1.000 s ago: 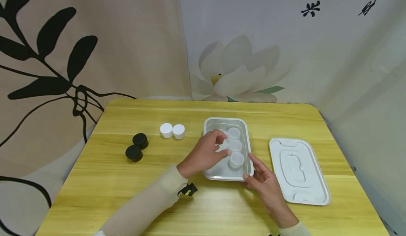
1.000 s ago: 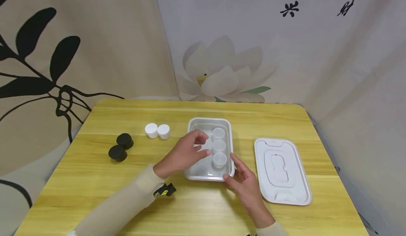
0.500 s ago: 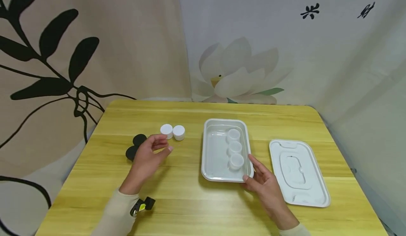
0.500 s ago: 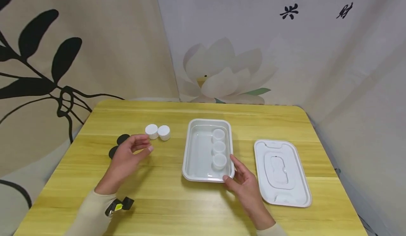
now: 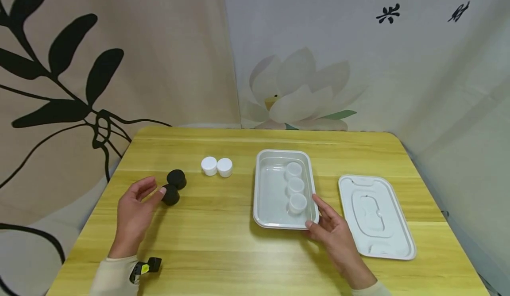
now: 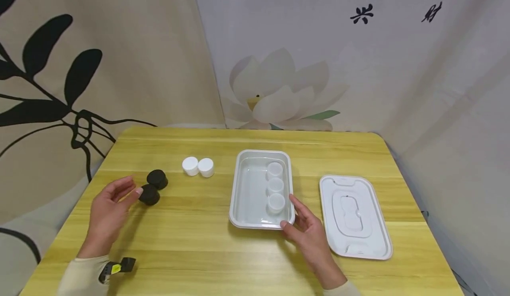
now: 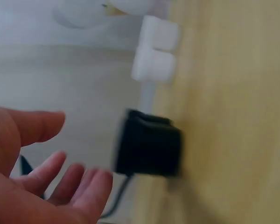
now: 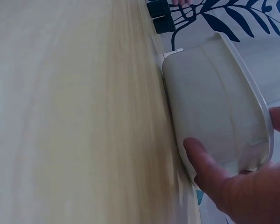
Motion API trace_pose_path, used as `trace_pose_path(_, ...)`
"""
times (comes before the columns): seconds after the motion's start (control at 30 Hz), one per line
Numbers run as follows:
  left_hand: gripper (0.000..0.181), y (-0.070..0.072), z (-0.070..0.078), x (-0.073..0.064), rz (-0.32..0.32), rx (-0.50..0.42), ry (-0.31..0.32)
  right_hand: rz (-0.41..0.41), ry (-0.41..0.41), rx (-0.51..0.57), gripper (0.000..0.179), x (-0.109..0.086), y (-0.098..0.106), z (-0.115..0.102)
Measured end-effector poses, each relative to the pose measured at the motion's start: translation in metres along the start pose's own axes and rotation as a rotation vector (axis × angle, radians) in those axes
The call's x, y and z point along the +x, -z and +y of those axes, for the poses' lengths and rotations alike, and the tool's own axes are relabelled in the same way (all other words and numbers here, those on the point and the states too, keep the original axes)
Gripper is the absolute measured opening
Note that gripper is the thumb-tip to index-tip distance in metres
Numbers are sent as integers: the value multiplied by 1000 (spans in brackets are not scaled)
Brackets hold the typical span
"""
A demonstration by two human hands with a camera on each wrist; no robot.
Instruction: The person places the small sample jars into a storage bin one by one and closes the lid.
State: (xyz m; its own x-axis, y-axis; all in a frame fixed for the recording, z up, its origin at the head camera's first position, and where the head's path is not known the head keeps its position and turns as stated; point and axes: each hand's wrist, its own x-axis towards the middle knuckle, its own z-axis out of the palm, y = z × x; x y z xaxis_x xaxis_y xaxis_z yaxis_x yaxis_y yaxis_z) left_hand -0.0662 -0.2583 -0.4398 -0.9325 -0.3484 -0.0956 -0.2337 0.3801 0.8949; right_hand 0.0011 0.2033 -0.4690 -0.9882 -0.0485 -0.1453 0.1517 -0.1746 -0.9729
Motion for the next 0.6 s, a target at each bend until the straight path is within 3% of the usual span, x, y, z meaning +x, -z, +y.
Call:
trace_pose_path(0.1, 60, -2, -13, 8, -7, -48, 78, -2, 0, 3, 78, 1, 0, -1)
trace_pose_path(0.23, 70, -7, -29, 17, -98, -107, 156, 5, -10, -7, 78, 1, 0, -2)
trace_pose_path(0.37, 73, -12, -35, 20, -151, -139, 163, 18, -36, -24, 79, 1, 0, 0)
trace_pose_path(0.6, 77, -15, -36, 17, -173, -115, 155, 33, -38, -23, 79, -1, -1, 0)
